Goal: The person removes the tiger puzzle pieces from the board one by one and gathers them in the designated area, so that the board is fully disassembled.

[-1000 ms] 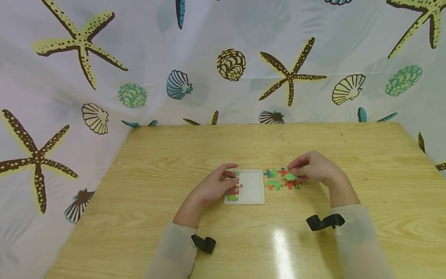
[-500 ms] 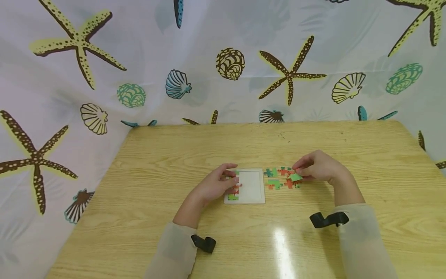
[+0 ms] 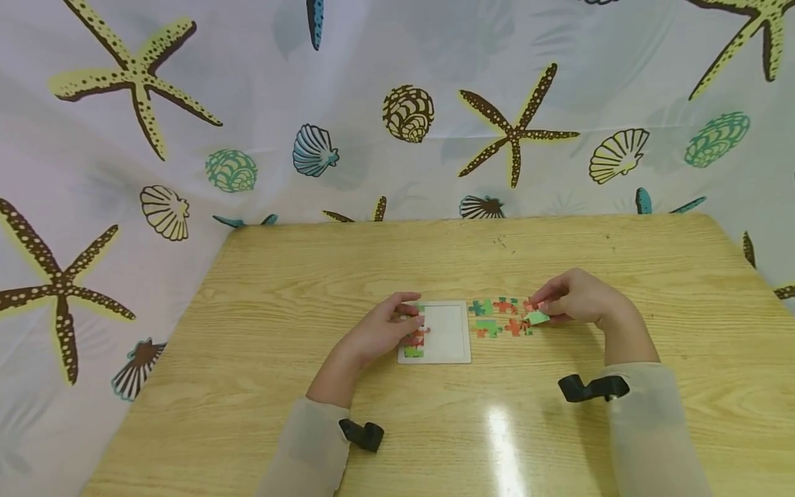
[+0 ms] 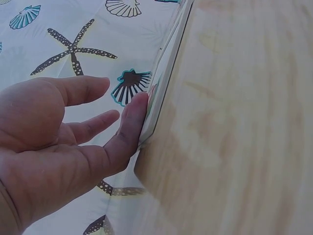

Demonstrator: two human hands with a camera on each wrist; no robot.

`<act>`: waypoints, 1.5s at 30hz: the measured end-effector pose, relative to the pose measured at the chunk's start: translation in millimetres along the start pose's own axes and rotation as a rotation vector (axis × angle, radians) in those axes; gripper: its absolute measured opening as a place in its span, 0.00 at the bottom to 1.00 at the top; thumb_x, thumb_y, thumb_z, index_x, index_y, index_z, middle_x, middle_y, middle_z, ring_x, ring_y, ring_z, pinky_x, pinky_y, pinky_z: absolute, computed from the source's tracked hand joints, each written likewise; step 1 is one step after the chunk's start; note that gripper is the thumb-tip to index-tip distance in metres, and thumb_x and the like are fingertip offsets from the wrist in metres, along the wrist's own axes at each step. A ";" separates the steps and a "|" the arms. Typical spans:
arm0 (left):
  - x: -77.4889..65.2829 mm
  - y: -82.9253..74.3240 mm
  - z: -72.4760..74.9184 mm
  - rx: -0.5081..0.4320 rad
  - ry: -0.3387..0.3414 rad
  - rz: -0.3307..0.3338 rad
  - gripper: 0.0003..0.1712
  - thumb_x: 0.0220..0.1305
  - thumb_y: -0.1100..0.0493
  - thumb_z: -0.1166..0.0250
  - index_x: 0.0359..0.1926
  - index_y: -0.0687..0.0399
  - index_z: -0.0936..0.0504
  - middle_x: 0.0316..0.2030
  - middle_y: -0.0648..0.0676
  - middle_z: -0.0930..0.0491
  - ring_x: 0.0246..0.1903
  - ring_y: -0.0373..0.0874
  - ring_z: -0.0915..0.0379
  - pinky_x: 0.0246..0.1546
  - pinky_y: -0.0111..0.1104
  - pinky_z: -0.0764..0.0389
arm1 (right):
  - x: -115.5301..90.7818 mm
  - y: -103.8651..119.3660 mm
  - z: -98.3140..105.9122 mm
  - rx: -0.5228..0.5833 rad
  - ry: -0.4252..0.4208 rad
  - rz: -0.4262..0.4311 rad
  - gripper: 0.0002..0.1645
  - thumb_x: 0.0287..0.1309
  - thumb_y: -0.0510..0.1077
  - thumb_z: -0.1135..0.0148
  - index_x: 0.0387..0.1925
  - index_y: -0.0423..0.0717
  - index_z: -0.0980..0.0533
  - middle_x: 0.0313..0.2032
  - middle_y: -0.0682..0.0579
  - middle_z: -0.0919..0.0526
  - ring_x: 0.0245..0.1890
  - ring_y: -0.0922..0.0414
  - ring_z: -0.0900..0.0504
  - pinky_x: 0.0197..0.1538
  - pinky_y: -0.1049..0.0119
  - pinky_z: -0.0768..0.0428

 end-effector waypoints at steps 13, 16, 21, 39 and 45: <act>-1.9 -0.3 -1.6 0.009 -0.020 0.006 0.31 0.78 0.61 0.39 0.76 0.56 0.35 0.61 0.62 0.28 0.51 0.50 0.20 0.52 0.38 0.16 | -0.3 -4.8 3.2 0.031 0.009 -0.015 0.16 0.71 0.32 0.40 0.56 0.27 0.20 0.55 0.36 0.18 0.43 0.56 0.17 0.48 0.61 0.14; -2.0 -2.0 -1.4 0.011 -0.025 0.008 0.31 0.77 0.61 0.39 0.76 0.56 0.34 0.61 0.61 0.28 0.50 0.49 0.20 0.51 0.37 0.16 | -1.1 -6.0 5.7 0.037 0.007 -0.016 0.16 0.71 0.32 0.41 0.56 0.27 0.21 0.55 0.36 0.18 0.44 0.55 0.17 0.49 0.60 0.14; -1.4 -2.9 -1.1 0.008 -0.025 0.012 0.31 0.77 0.61 0.39 0.76 0.56 0.34 0.61 0.61 0.28 0.50 0.48 0.20 0.51 0.37 0.16 | -1.4 -8.2 7.9 0.041 -0.006 -0.024 0.16 0.71 0.32 0.40 0.56 0.27 0.21 0.54 0.37 0.18 0.46 0.55 0.17 0.50 0.60 0.15; 0.4 -0.8 -1.2 0.006 -0.008 0.011 0.30 0.78 0.61 0.39 0.76 0.57 0.34 0.61 0.62 0.28 0.53 0.51 0.20 0.53 0.37 0.17 | -2.8 -18.6 12.6 0.064 0.003 -0.039 0.17 0.71 0.32 0.40 0.57 0.25 0.22 0.49 0.41 0.16 0.42 0.58 0.15 0.49 0.60 0.14; 0.2 -1.4 -1.2 -0.009 -0.005 0.004 0.29 0.78 0.63 0.40 0.75 0.59 0.34 0.62 0.63 0.29 0.54 0.52 0.20 0.53 0.38 0.17 | -1.8 -21.7 15.2 0.068 0.028 -0.054 0.18 0.71 0.33 0.38 0.57 0.25 0.22 0.48 0.43 0.15 0.41 0.59 0.14 0.48 0.61 0.14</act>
Point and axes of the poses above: each hand's wrist, its own x-axis towards the middle knuckle, its own z-axis out of the back of the hand, y = z × x, the point moved 1 cm from there along x, towards the middle knuckle
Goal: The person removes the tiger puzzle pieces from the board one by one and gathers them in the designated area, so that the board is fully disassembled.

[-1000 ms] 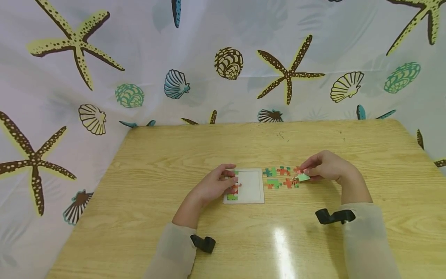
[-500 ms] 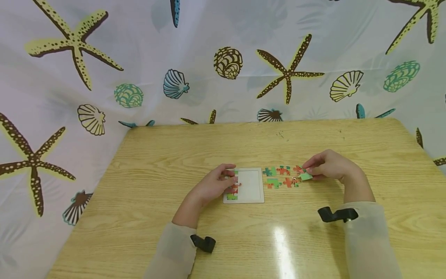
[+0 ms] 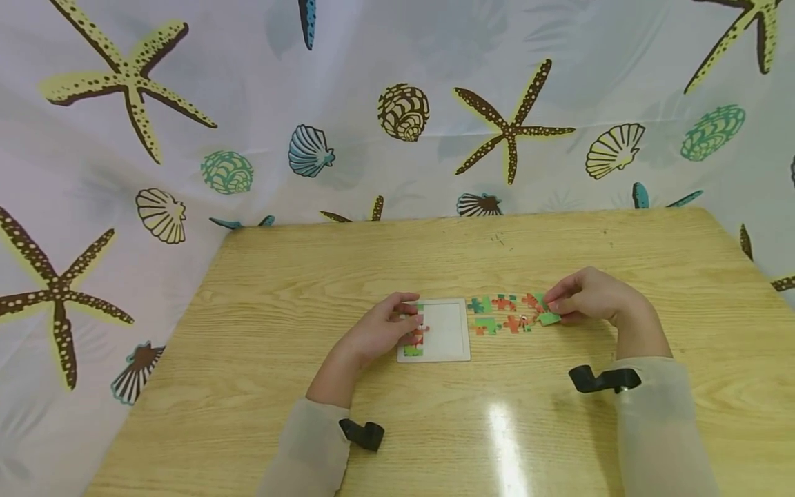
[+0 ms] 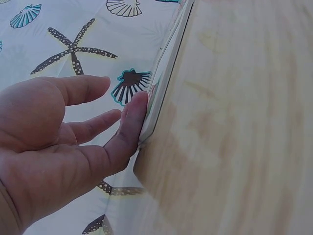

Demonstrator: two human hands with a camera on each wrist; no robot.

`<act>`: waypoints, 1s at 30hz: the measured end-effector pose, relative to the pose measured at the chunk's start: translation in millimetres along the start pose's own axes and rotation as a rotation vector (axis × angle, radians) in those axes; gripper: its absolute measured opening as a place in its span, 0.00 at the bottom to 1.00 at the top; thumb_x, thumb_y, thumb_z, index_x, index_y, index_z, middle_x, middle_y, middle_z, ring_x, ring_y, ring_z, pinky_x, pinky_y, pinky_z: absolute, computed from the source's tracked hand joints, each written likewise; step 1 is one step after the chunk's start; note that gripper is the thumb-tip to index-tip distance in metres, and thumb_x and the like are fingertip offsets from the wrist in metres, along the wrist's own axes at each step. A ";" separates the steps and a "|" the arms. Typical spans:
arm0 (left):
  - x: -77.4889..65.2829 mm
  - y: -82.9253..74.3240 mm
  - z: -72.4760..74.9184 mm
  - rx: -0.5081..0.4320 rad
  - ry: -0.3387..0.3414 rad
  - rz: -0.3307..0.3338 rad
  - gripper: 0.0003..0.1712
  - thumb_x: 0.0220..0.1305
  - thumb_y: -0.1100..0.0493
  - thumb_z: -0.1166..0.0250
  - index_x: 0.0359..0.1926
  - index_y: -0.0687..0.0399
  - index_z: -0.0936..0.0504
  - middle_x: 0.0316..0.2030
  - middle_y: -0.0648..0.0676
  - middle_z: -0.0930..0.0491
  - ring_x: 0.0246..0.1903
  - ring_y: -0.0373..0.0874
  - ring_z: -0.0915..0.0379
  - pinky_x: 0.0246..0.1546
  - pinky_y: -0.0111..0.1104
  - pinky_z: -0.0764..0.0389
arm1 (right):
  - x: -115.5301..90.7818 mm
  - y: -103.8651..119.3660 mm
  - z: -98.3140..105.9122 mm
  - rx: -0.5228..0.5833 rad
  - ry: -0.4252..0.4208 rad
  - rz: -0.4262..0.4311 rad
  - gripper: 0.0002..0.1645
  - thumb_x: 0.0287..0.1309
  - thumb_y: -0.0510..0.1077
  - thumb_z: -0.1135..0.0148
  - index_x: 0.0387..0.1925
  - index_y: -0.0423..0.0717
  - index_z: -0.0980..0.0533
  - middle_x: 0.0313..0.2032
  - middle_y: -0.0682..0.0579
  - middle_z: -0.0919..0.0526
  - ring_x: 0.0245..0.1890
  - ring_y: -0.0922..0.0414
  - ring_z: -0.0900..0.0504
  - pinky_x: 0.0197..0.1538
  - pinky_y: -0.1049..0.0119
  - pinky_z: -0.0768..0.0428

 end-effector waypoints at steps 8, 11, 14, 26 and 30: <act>5.2 -1.9 -2.2 0.000 0.014 -0.004 0.28 0.78 0.63 0.40 0.74 0.59 0.33 0.62 0.63 0.30 0.55 0.53 0.21 0.53 0.38 0.16 | -4.4 -2.8 2.4 -0.068 -0.068 -0.054 0.16 0.66 0.36 0.32 0.50 0.28 0.18 0.43 0.44 0.14 0.35 0.57 0.16 0.43 0.62 0.14; 6.9 -2.6 -3.4 0.006 0.013 -0.007 0.28 0.78 0.63 0.41 0.74 0.60 0.33 0.62 0.63 0.30 0.55 0.53 0.20 0.53 0.38 0.16 | -5.7 -3.4 3.2 -0.087 -0.104 -0.075 0.15 0.63 0.37 0.29 0.47 0.29 0.17 0.40 0.45 0.14 0.33 0.57 0.17 0.41 0.63 0.15; 8.5 -3.9 -4.7 0.022 0.007 -0.004 0.27 0.78 0.63 0.40 0.73 0.59 0.32 0.62 0.62 0.30 0.54 0.51 0.20 0.52 0.37 0.16 | -6.5 -5.1 5.4 -0.106 -0.144 -0.086 0.14 0.60 0.37 0.26 0.44 0.31 0.16 0.38 0.46 0.15 0.32 0.57 0.17 0.40 0.64 0.17; 2.9 0.9 -2.9 0.034 -0.024 0.025 0.25 0.78 0.59 0.39 0.71 0.59 0.28 0.63 0.60 0.28 0.51 0.49 0.21 0.54 0.35 0.17 | 7.3 5.0 -6.3 -0.074 -0.169 0.056 0.17 0.69 0.42 0.34 0.49 0.30 0.18 0.34 0.46 0.15 0.31 0.55 0.20 0.37 0.63 0.19; 4.1 0.4 -6.0 0.057 -0.034 0.001 0.23 0.78 0.59 0.39 0.69 0.59 0.26 0.60 0.60 0.27 0.50 0.49 0.20 0.53 0.35 0.17 | 12.2 15.0 -12.3 -0.084 -0.186 0.125 0.17 0.74 0.43 0.39 0.51 0.31 0.19 0.32 0.43 0.18 0.28 0.53 0.24 0.34 0.61 0.24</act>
Point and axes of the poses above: each hand's wrist, its own x-axis towards the middle knuckle, its own z-axis out of the back of the hand, y = z × x, the point moved 1 cm from there along x, towards the middle knuckle
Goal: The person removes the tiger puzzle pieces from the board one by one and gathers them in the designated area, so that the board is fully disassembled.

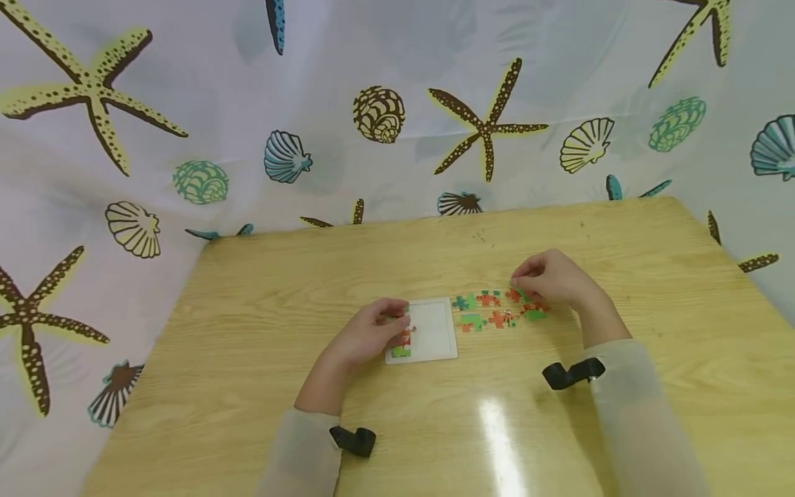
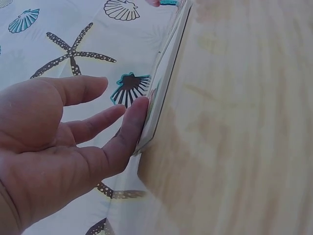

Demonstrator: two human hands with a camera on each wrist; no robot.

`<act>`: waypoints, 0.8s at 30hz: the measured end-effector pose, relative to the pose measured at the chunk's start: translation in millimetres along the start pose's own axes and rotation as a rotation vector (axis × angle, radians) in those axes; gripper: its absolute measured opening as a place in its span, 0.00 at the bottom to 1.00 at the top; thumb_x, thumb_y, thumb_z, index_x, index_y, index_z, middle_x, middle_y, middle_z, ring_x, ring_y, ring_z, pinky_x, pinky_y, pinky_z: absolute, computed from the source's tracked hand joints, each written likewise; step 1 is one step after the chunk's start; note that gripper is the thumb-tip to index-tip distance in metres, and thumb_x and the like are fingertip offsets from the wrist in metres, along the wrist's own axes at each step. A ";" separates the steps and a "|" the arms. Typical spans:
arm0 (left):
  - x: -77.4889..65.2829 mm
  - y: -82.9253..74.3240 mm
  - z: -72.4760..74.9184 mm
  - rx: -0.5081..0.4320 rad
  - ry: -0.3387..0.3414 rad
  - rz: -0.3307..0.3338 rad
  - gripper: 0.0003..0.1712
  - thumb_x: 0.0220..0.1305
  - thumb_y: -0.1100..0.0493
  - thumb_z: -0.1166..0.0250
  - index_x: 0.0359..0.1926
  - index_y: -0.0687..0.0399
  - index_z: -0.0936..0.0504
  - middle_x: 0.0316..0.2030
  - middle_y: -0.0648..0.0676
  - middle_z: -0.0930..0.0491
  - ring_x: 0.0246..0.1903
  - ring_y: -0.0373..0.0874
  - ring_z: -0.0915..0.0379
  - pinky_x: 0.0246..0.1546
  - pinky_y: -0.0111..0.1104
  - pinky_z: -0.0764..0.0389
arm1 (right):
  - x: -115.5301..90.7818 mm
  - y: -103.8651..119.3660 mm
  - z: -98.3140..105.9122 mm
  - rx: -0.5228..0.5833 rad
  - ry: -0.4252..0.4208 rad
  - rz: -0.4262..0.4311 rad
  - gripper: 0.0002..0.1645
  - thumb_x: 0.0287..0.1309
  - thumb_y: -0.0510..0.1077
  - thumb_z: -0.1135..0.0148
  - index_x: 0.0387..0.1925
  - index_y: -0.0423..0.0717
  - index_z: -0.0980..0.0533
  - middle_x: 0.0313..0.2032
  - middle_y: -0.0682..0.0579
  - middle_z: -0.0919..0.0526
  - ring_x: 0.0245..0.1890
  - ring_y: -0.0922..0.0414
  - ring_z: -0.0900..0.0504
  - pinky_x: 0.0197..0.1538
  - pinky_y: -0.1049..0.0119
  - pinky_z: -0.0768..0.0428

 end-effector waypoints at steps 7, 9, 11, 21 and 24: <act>1.5 -2.4 -3.8 -0.012 -0.017 0.008 0.22 0.79 0.60 0.41 0.68 0.62 0.26 0.59 0.62 0.25 0.51 0.50 0.20 0.53 0.36 0.17 | 0.9 10.4 -5.8 -0.099 -0.050 0.043 0.14 0.73 0.43 0.38 0.47 0.35 0.17 0.35 0.42 0.16 0.32 0.49 0.21 0.34 0.61 0.24; 1.2 -4.0 -4.6 -0.022 -0.022 0.011 0.21 0.79 0.60 0.42 0.68 0.62 0.26 0.58 0.63 0.25 0.51 0.50 0.20 0.53 0.36 0.17 | 1.2 12.1 -8.6 -0.097 -0.047 0.054 0.14 0.73 0.43 0.38 0.47 0.35 0.17 0.36 0.41 0.16 0.33 0.48 0.21 0.34 0.61 0.24; -0.3 -6.0 -1.7 -0.039 -0.026 0.004 0.21 0.79 0.61 0.42 0.68 0.63 0.26 0.59 0.63 0.25 0.51 0.51 0.20 0.53 0.37 0.17 | 3.7 17.4 -12.2 -0.099 -0.039 0.070 0.14 0.73 0.44 0.37 0.47 0.35 0.17 0.36 0.41 0.16 0.32 0.48 0.20 0.32 0.62 0.24; -8.3 -7.4 10.1 0.014 -0.069 -0.029 0.23 0.74 0.64 0.36 0.66 0.66 0.24 0.54 0.62 0.23 0.40 0.47 0.22 0.41 0.35 0.19 | 3.3 32.1 -30.0 -0.092 0.033 0.084 0.13 0.71 0.42 0.36 0.45 0.34 0.16 0.34 0.43 0.16 0.30 0.54 0.22 0.34 0.63 0.23; -10.8 -5.2 11.1 0.042 -0.084 -0.029 0.23 0.71 0.66 0.33 0.64 0.67 0.22 0.49 0.61 0.23 0.38 0.46 0.22 0.39 0.34 0.19 | 2.1 35.7 -35.7 -0.084 0.051 0.084 0.13 0.72 0.42 0.36 0.45 0.34 0.16 0.33 0.42 0.16 0.28 0.55 0.24 0.33 0.62 0.23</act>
Point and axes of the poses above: each hand's wrist, its own x-axis towards the middle knuckle, its own z-axis out of the back of the hand, y = z × x, the point moved 1 cm from there along x, towards the middle knuckle
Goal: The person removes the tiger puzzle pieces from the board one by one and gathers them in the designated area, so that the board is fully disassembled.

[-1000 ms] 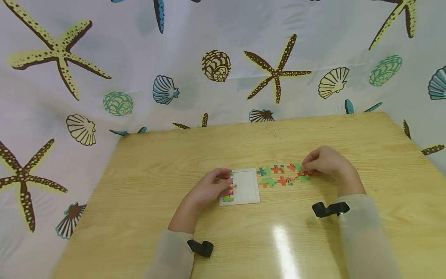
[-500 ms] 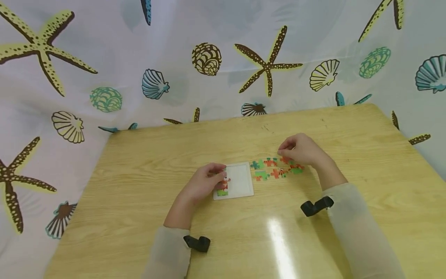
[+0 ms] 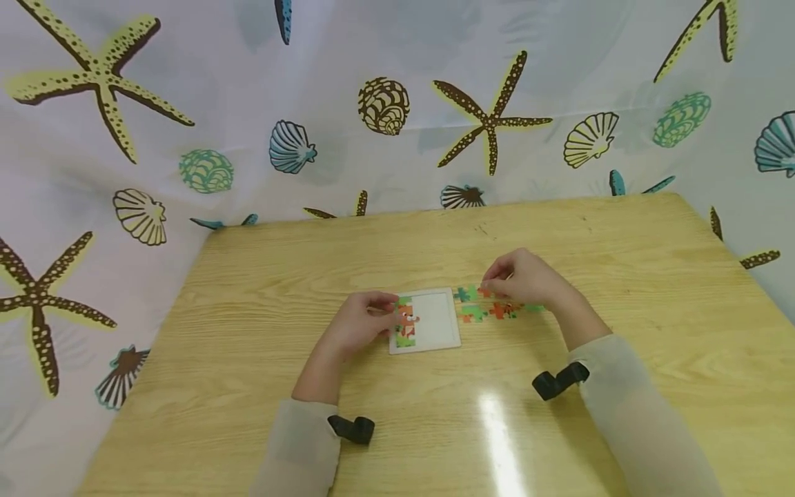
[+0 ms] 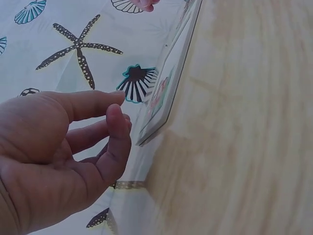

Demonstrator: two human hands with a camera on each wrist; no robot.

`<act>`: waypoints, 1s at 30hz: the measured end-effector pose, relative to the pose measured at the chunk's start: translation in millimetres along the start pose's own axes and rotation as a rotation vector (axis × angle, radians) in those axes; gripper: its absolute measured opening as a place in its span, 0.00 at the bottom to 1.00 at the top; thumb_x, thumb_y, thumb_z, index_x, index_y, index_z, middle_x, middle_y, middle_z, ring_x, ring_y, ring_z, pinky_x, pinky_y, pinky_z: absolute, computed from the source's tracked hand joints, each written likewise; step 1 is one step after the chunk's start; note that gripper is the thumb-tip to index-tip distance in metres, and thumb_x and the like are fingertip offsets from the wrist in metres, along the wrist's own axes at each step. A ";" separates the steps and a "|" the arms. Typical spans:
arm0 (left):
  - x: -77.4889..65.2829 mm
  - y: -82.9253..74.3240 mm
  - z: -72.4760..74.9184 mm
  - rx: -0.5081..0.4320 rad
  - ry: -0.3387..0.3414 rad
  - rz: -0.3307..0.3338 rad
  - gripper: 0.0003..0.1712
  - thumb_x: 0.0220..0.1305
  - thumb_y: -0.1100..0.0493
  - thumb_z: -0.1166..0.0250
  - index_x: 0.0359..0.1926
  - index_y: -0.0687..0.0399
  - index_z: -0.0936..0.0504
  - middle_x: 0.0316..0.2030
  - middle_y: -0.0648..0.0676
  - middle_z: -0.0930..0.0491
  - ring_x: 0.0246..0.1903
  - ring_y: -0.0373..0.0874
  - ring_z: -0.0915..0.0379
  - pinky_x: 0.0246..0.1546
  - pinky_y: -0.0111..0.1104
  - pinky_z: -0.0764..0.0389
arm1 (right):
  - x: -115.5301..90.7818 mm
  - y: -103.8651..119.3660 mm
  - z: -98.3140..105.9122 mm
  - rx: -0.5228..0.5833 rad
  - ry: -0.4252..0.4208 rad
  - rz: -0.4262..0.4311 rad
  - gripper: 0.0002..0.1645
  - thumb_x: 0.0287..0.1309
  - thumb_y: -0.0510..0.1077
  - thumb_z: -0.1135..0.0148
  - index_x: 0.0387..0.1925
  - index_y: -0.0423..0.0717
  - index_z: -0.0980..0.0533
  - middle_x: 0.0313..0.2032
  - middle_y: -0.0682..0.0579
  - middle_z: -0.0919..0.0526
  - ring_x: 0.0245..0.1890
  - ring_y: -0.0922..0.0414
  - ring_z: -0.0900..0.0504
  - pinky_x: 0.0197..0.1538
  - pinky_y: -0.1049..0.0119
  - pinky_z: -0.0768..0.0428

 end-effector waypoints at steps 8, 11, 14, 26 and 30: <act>3.9 9.2 -5.5 0.002 -0.072 0.073 0.26 0.65 0.65 0.26 0.63 0.63 0.19 0.36 0.54 0.27 0.32 0.45 0.29 0.33 0.31 0.20 | 5.4 12.4 -18.8 0.046 0.051 0.012 0.13 0.72 0.41 0.37 0.46 0.33 0.17 0.34 0.43 0.15 0.32 0.50 0.17 0.36 0.58 0.18; 2.8 10.1 -6.8 0.067 -0.113 0.082 0.27 0.63 0.64 0.25 0.62 0.62 0.19 0.33 0.54 0.28 0.29 0.45 0.27 0.30 0.30 0.22 | 7.8 16.9 -29.2 0.053 0.067 0.019 0.12 0.72 0.41 0.36 0.45 0.34 0.16 0.34 0.43 0.15 0.32 0.50 0.17 0.36 0.59 0.19; 1.5 8.6 -8.5 0.107 -0.138 0.089 0.28 0.61 0.64 0.23 0.61 0.62 0.18 0.31 0.54 0.28 0.27 0.44 0.26 0.29 0.30 0.22 | 10.2 20.6 -39.7 0.052 0.079 0.013 0.11 0.71 0.42 0.35 0.43 0.36 0.15 0.32 0.43 0.14 0.30 0.52 0.17 0.32 0.63 0.22; -0.7 9.1 -6.2 0.132 -0.153 0.143 0.28 0.60 0.65 0.23 0.62 0.57 0.19 0.34 0.55 0.23 0.29 0.46 0.24 0.30 0.30 0.20 | 28.9 40.7 -78.3 0.110 0.115 -0.041 0.10 0.68 0.41 0.31 0.43 0.37 0.14 0.31 0.48 0.14 0.30 0.58 0.18 0.34 0.68 0.19; -0.9 6.6 -8.3 0.124 -0.145 0.132 0.27 0.61 0.65 0.24 0.62 0.57 0.19 0.35 0.56 0.23 0.31 0.46 0.26 0.32 0.30 0.19 | 33.2 43.8 -86.5 0.139 0.092 -0.080 0.11 0.64 0.39 0.29 0.45 0.36 0.14 0.35 0.48 0.13 0.32 0.59 0.17 0.37 0.68 0.17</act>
Point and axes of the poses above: each hand's wrist, its own x-axis towards the middle knuckle, its own z-axis out of the back of the hand, y = z × x, the point moved 1 cm from there along x, towards the middle knuckle
